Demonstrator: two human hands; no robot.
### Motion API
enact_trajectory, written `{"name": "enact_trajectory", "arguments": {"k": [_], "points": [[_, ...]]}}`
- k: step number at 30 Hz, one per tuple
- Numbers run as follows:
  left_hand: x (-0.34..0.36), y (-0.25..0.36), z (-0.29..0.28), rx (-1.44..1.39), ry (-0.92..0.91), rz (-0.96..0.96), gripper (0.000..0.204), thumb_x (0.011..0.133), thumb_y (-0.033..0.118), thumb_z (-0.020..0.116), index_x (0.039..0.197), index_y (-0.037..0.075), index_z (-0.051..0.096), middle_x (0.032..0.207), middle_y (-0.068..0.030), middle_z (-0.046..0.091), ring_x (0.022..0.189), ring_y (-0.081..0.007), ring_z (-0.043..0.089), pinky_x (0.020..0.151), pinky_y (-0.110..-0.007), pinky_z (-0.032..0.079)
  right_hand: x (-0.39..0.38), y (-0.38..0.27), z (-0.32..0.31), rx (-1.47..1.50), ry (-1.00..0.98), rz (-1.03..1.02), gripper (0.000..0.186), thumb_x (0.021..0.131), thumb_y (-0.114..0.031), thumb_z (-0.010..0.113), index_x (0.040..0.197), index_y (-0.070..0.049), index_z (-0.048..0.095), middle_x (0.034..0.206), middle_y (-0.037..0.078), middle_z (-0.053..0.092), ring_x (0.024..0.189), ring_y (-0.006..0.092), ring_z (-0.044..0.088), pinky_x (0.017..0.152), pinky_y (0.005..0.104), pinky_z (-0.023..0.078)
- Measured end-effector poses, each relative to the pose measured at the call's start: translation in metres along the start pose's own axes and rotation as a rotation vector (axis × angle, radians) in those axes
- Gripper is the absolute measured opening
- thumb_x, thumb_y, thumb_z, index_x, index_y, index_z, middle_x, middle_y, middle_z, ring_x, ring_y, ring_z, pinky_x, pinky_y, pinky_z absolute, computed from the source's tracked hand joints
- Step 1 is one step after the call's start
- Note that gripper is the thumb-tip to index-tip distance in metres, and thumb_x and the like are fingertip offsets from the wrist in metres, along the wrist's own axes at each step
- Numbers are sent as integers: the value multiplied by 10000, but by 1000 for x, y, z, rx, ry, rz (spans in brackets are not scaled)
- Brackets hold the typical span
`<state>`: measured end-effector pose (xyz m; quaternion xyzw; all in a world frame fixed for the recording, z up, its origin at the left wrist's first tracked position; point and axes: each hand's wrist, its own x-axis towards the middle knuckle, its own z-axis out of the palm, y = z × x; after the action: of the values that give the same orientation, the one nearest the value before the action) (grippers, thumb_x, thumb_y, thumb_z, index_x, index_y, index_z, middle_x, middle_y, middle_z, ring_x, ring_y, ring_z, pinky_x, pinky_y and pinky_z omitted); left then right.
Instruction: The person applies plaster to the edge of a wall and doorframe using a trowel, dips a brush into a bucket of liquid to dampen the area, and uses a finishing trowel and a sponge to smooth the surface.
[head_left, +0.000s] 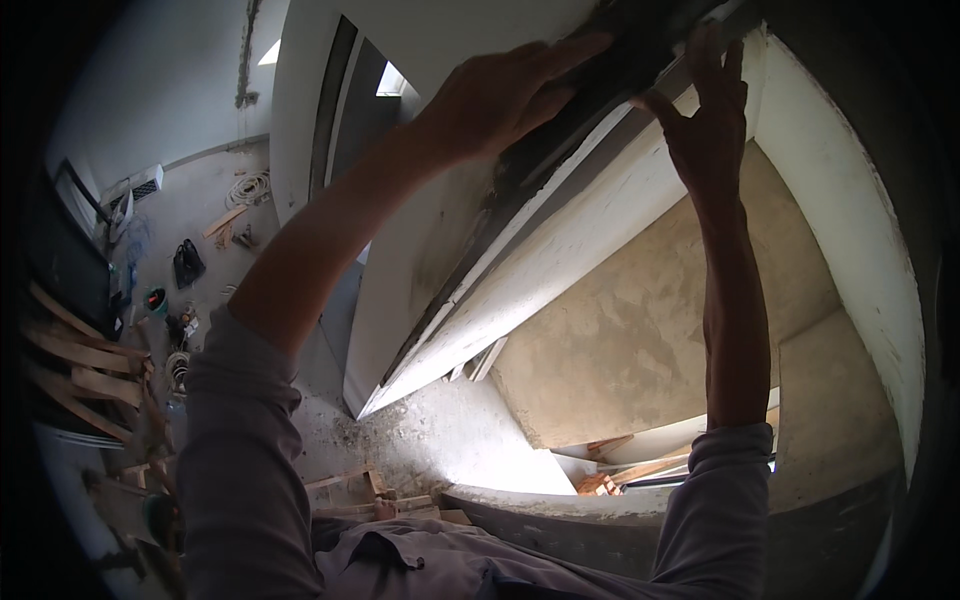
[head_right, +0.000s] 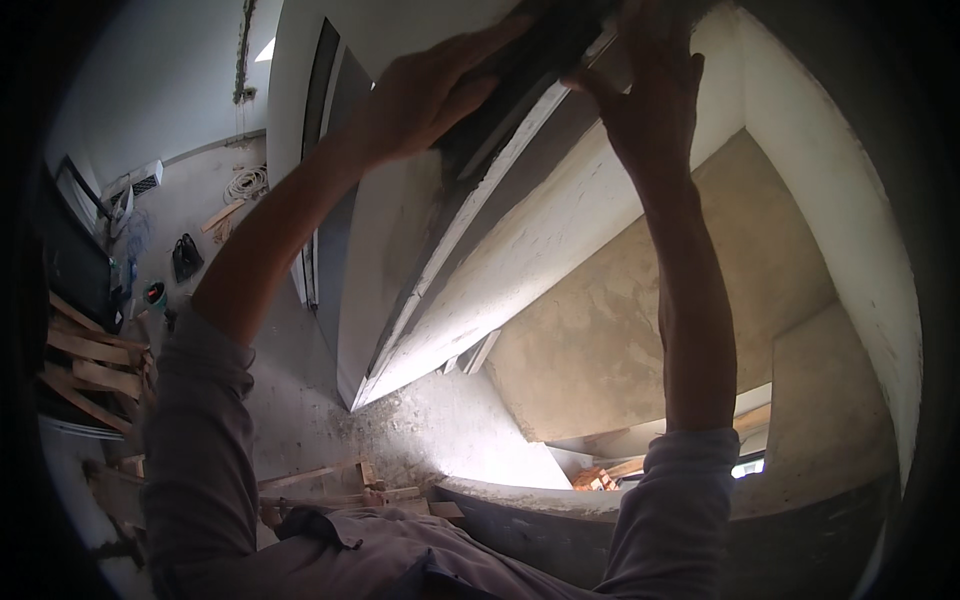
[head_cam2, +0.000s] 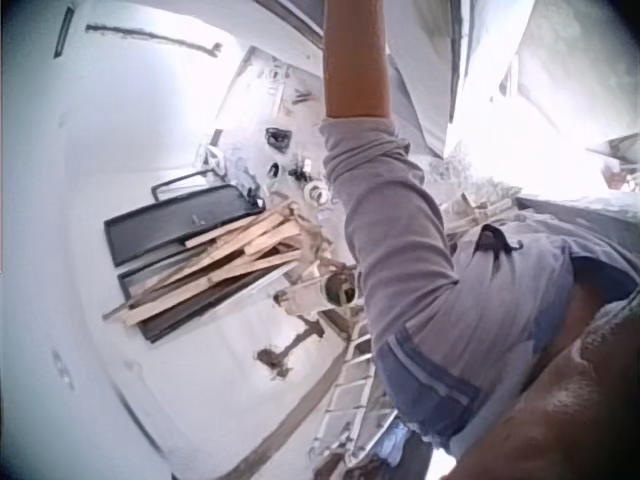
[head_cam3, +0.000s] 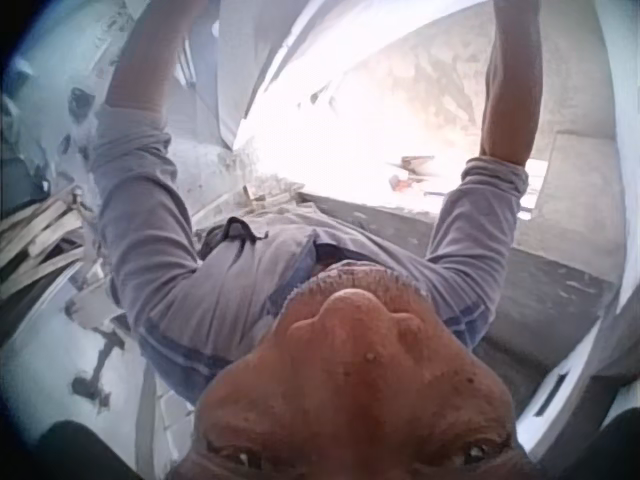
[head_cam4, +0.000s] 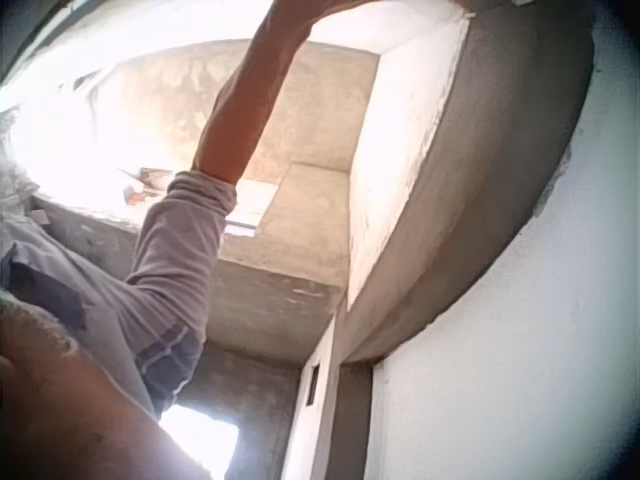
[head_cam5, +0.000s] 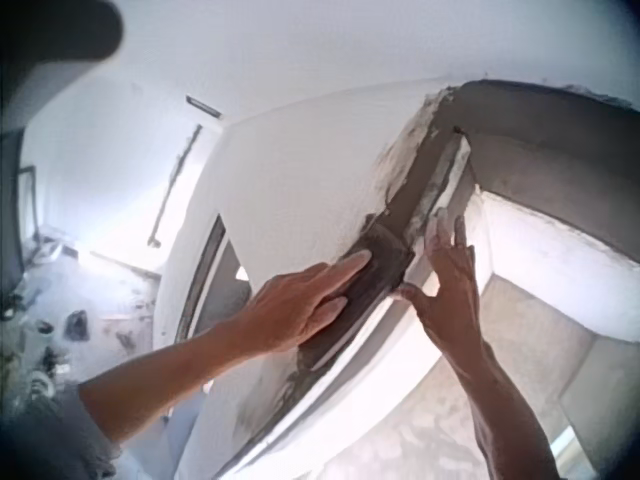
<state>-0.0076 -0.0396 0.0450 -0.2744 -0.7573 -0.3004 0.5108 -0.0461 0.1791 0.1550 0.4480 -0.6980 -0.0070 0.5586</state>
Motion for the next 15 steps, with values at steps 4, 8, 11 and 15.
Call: {"name": "enact_trajectory", "arguments": {"k": [4, 8, 11, 15], "points": [[-93, -8, 18, 82, -125, -118, 632, 909, 193, 614, 1475, 238, 338, 1146, -107, 611, 894, -284, 652, 812, -441, 533, 2, -6, 1, 9, -7, 10, 900, 741, -415, 785, 1463, -71, 371, 1514, 128, 368, 1449, 358, 210, 1133, 519, 243], [-242, -12, 46, 173, -390, -296, 655, 884, 199, 640, 1475, 237, 357, 1267, -114, 570, 974, -289, 627, 866, -437, 492, 1, -2, 2, -18, -22, 12, 896, 751, -459, 756, 1463, -77, 368, 1531, 136, 333, 1450, 367, 197, 1104, 591, 229], [-307, -5, 38, 141, -399, -403, 671, 881, 195, 642, 1483, 227, 348, 1156, -160, 600, 972, -319, 626, 843, -448, 504, -1, 5, 4, -38, -11, 43, 867, 749, -470, 743, 1444, -85, 396, 1536, 148, 316, 1441, 388, 211, 1049, 703, 230], [-162, -16, 8, 136, -120, -222, 692, 932, 245, 585, 1524, 231, 226, 1337, -178, 534, 1106, -365, 600, 930, -480, 501, -3, -2, 3, -26, -24, 72, 868, 752, -476, 735, 1447, -87, 390, 1538, 146, 311, 1445, 380, 203, 1060, 693, 229]]}}
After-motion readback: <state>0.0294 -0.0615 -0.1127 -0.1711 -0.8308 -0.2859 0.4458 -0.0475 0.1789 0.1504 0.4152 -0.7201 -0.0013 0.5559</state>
